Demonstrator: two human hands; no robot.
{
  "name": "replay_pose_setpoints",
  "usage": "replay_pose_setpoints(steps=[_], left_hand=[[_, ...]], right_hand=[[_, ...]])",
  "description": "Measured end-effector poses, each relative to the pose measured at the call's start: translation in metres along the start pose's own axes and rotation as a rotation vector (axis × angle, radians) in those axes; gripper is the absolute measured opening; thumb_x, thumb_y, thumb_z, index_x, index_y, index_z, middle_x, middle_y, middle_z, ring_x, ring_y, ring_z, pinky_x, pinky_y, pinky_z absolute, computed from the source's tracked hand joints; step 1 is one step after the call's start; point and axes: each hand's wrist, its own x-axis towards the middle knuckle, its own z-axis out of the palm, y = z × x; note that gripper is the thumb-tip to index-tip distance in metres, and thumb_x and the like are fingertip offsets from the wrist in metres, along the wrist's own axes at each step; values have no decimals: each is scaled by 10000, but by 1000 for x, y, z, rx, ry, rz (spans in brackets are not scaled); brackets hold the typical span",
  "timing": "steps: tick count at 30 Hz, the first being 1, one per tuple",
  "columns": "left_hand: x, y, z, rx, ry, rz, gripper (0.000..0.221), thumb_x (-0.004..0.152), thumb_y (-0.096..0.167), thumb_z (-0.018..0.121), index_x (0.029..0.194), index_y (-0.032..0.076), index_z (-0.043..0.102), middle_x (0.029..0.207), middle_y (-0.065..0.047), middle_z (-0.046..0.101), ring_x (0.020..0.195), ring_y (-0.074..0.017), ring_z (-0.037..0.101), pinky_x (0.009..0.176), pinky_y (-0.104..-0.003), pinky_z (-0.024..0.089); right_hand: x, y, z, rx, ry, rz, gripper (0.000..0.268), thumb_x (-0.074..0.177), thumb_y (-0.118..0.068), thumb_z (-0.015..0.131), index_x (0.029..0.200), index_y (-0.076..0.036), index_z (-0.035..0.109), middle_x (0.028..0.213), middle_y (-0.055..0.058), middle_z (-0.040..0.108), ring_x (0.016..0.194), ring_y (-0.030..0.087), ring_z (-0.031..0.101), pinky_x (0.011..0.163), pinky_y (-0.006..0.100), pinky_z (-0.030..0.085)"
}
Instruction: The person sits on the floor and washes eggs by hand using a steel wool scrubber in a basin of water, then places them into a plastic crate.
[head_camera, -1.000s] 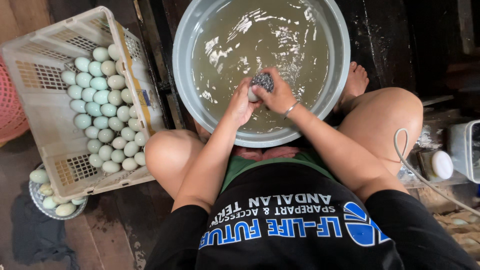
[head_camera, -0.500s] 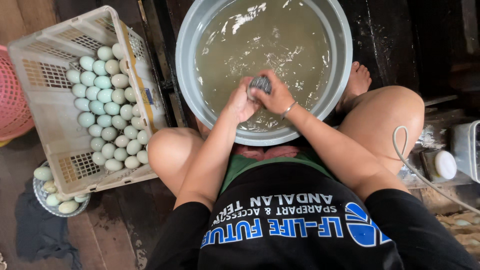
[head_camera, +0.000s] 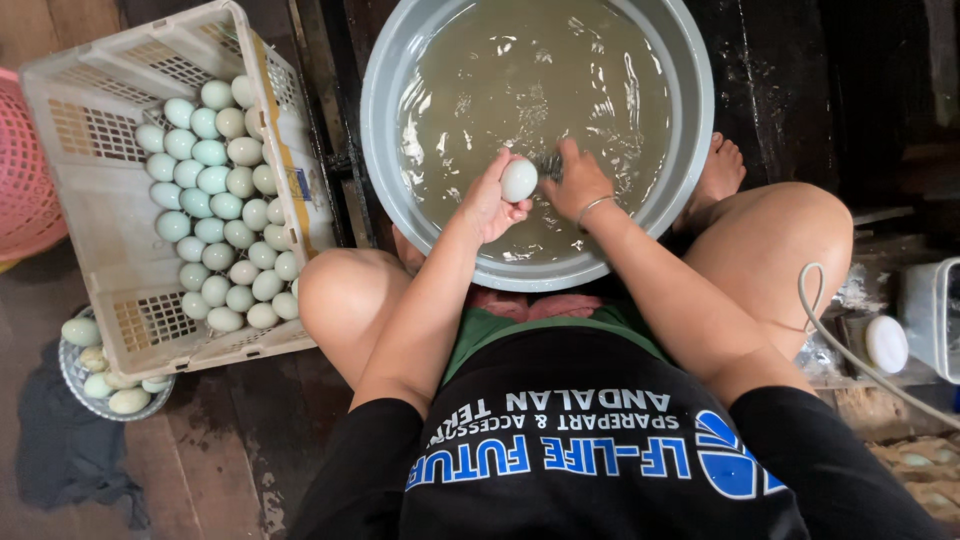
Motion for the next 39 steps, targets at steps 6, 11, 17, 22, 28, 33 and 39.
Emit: replay_pose_setpoints(steps=[6, 11, 17, 22, 28, 33, 39], left_hand=[[-2, 7, -4, 83, 145, 88, 473, 1009, 547, 472, 1154, 97, 469, 782, -94, 547, 474, -129, 506, 310, -203, 385], [41, -18, -16, -40, 54, 183, 385, 1003, 479, 549, 1183, 140, 511, 807, -133, 583, 477, -156, 527, 306, -207, 405], [-38, 63, 11, 166, 57, 520, 374, 1025, 438, 569, 1195, 111, 633, 865, -215, 647, 565, -224, 652, 376, -252, 561], [-121, 163, -16, 212, 76, 920, 234, 958, 268, 608, 1176, 185, 589, 1062, -134, 616, 707, -176, 620, 449, -205, 451], [-171, 251, -161, 195, 561, 1079, 463, 789, -22, 701, 1182, 177, 558, 1014, -140, 614, 787, -197, 657, 617, -286, 582], [-119, 296, -348, 510, 1341, 1049, 437, 625, 194, 849, 979, 248, 599, 897, 8, 709, 765, -164, 684, 712, -293, 551], [-19, 327, -502, 416, 1305, 1261, 569, 609, 77, 886, 947, 204, 447, 764, -49, 641, 621, -150, 645, 587, -295, 572]], right_hand=[[-20, -17, -7, 508, 38, -218, 556, 910, -500, 763, 1355, -279, 514, 1281, 213, 633, 1260, 414, 580, 1066, 494, 469], [-18, -11, -2, 462, 46, -319, 508, 926, -392, 779, 1349, -243, 540, 1291, 261, 623, 1252, 459, 558, 1055, 517, 464], [-7, 6, -16, 162, 111, -208, 565, 916, -458, 790, 1372, -273, 515, 1268, 246, 651, 1229, 439, 583, 1074, 519, 452], [16, 28, 1, 47, 106, -270, 501, 871, -386, 743, 1298, -237, 529, 1174, 174, 698, 986, 483, 663, 858, 550, 496], [32, 41, 25, -75, 148, -346, 639, 815, -467, 717, 1365, -208, 520, 1224, 194, 682, 1033, 516, 644, 861, 575, 496], [36, 43, 35, -82, 135, -398, 642, 816, -421, 764, 1365, -173, 542, 1215, 197, 691, 991, 485, 680, 870, 542, 528], [60, 78, 60, -178, 155, -330, 598, 785, -401, 785, 1252, -137, 522, 949, 205, 711, 828, 475, 675, 747, 544, 543]])
